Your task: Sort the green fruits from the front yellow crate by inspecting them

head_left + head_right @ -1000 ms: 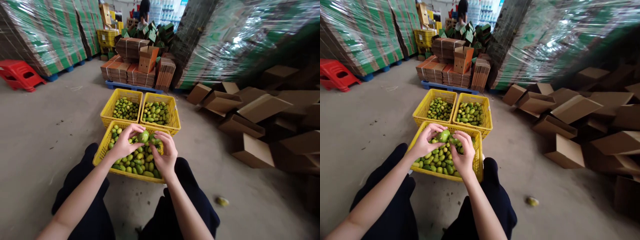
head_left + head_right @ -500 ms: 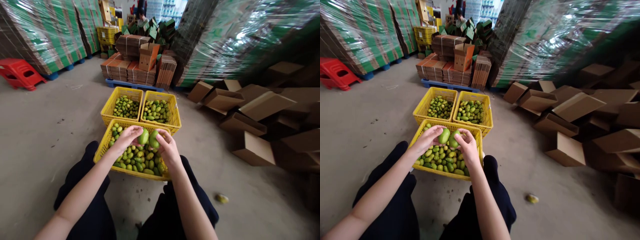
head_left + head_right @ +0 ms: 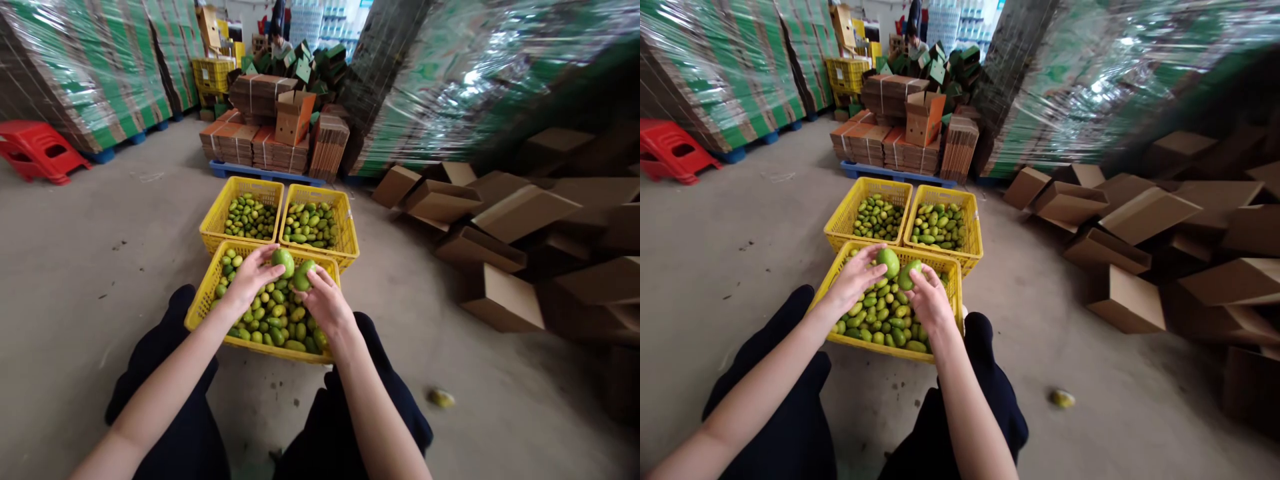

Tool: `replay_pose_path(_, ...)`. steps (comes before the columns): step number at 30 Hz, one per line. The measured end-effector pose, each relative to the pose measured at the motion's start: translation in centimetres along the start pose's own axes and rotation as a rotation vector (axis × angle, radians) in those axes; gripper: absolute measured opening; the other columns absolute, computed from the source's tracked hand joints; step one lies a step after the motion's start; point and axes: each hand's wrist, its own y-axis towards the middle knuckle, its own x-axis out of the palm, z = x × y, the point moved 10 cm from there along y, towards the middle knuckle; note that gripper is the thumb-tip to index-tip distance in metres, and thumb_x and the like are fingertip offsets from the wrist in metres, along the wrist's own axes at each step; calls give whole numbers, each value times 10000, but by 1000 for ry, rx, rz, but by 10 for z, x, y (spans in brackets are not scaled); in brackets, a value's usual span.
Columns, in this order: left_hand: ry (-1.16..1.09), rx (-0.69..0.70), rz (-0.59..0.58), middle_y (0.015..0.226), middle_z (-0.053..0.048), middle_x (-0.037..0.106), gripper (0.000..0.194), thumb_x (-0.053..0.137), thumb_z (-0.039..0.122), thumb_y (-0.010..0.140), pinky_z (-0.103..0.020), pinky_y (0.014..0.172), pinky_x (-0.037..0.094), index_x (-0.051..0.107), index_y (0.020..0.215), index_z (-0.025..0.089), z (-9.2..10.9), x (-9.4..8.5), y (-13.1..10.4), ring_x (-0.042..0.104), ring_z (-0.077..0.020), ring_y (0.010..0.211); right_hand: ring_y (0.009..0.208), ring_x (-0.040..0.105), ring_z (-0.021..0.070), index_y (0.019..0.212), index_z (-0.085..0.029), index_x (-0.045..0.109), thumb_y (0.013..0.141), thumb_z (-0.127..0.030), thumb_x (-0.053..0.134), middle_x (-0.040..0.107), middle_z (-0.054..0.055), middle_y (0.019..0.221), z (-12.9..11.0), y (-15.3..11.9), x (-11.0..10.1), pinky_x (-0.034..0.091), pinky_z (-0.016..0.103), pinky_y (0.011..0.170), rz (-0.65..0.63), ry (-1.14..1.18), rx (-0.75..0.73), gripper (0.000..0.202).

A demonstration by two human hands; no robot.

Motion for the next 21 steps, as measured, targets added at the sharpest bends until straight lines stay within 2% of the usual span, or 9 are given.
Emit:
replay_pose_path(3,124,227,-53,1128,-48,659,496,865,191,599,-324,953,516,648,1045,196,24,6,-4,640,-173,1022,771,643,131,879,-280,634,578,-197,855,695,-58,871,-21,-4,1,529,270,738,8,-85,-233,383)
replay_pose_path(6,225,316,-171,1128,-56,640,447,846,197,629,-367,1009,486,675,1042,204,30,16,-9,616,-192,1076,826,619,141,893,-288,655,574,-148,838,667,-56,889,-33,-10,7,507,296,810,-7,-189,-374,394)
replay_pose_path(9,272,345,-209,1190,-62,591,448,834,228,656,-373,1023,478,706,1085,233,31,18,-11,581,-208,1140,892,614,166,876,-290,683,564,-132,833,674,-44,904,-36,-13,10,498,324,854,-18,-218,-418,381)
replay_pose_path(12,240,285,-199,1229,-60,594,463,821,251,680,-367,1012,484,708,1129,254,27,15,-10,576,-210,1145,958,621,185,919,-298,706,586,-159,826,694,-33,968,-33,-13,10,482,353,917,-15,-212,-374,381)
replay_pose_path(15,132,157,-179,1218,-68,648,465,795,289,715,-346,974,500,696,1166,234,20,11,-8,607,-214,1099,991,630,203,1000,-292,708,657,-253,791,703,-14,1030,-22,-10,9,477,376,943,-13,-164,-258,355)
replay_pose_path(18,-12,-16,-167,1181,-87,681,445,752,356,752,-313,853,548,691,1167,207,5,11,-6,648,-226,1035,970,639,221,1051,-278,695,709,-322,740,705,-1,1006,-15,-9,10,508,388,891,-8,-111,-187,347)
replay_pose_path(21,-69,-106,-140,1151,-102,693,392,731,365,766,-277,761,562,704,1111,181,-5,12,-5,664,-232,1009,942,637,219,1134,-303,656,743,-337,696,688,-9,985,-14,-10,10,533,383,826,10,-96,-198,394)
